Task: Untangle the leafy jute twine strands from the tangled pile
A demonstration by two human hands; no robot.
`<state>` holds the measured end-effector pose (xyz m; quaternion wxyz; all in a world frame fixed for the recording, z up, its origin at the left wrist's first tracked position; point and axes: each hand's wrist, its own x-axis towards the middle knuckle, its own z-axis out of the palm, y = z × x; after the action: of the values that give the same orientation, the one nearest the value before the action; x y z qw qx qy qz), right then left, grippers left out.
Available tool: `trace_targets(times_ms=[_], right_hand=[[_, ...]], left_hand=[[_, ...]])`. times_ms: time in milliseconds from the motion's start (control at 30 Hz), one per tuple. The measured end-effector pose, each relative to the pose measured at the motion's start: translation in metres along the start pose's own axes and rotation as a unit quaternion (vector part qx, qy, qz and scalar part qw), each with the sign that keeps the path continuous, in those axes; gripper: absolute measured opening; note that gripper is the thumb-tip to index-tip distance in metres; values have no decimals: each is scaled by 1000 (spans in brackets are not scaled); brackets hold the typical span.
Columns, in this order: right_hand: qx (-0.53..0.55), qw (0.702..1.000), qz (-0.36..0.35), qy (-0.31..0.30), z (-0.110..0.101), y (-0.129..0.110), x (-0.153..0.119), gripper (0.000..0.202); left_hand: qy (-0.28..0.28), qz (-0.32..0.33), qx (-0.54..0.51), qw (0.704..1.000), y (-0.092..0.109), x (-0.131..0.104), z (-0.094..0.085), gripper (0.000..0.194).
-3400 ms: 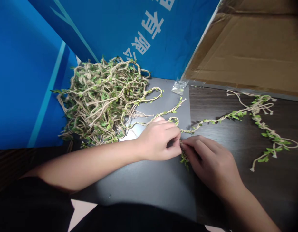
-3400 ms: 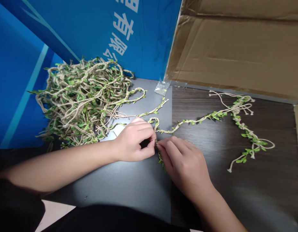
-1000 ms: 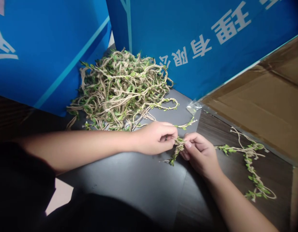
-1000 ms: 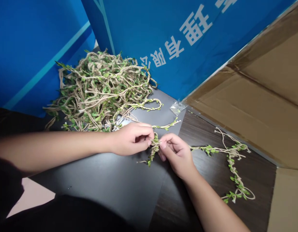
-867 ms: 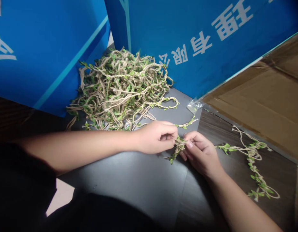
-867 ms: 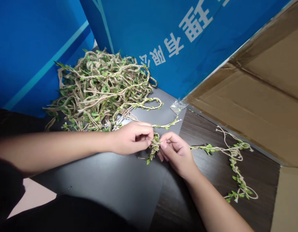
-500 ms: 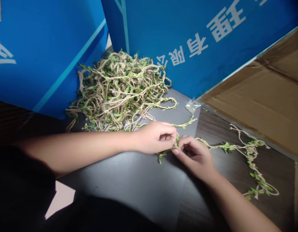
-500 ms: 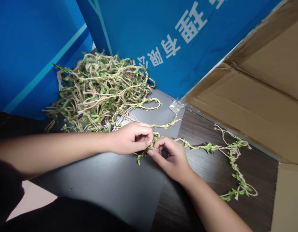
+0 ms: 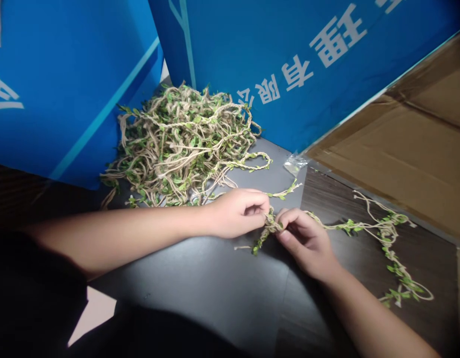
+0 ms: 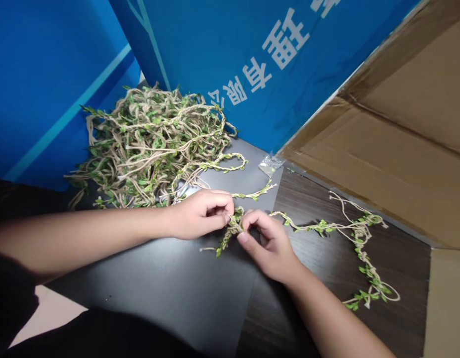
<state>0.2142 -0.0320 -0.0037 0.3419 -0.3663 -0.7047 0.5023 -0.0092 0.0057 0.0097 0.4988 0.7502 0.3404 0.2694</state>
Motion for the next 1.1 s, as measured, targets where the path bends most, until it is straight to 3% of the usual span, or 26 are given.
trace_targets(times_ms=[167,333,500,600,700,833,1100], right_hand=[[-142,988,-58,1,4,-6,3,15],[-150,979,-127,44,2,-13,2,13],[37,996,-25,78,4,-7,-2,4],[172,982,41,59,7,-2,-3,8],[215,974,70,27,7,-2,-2,12],[135,990,48,12,3,-7,2,12],[-11,997,43,71,7,1,-1,10]], left_hand=[[0,4,24,1000,-1,-1,-1,8],[8,-1,28,1000,-1,-1,0,9],[11,2,29,1000,-2,0,2,7],[16,0,21,1000,-3,0,2,7],[23,-6,18,1000,-3,-1,3,6],[35,-21,3,999,-3,-1,3,6],[48,-58,-68,995,-5,-1,2,8]])
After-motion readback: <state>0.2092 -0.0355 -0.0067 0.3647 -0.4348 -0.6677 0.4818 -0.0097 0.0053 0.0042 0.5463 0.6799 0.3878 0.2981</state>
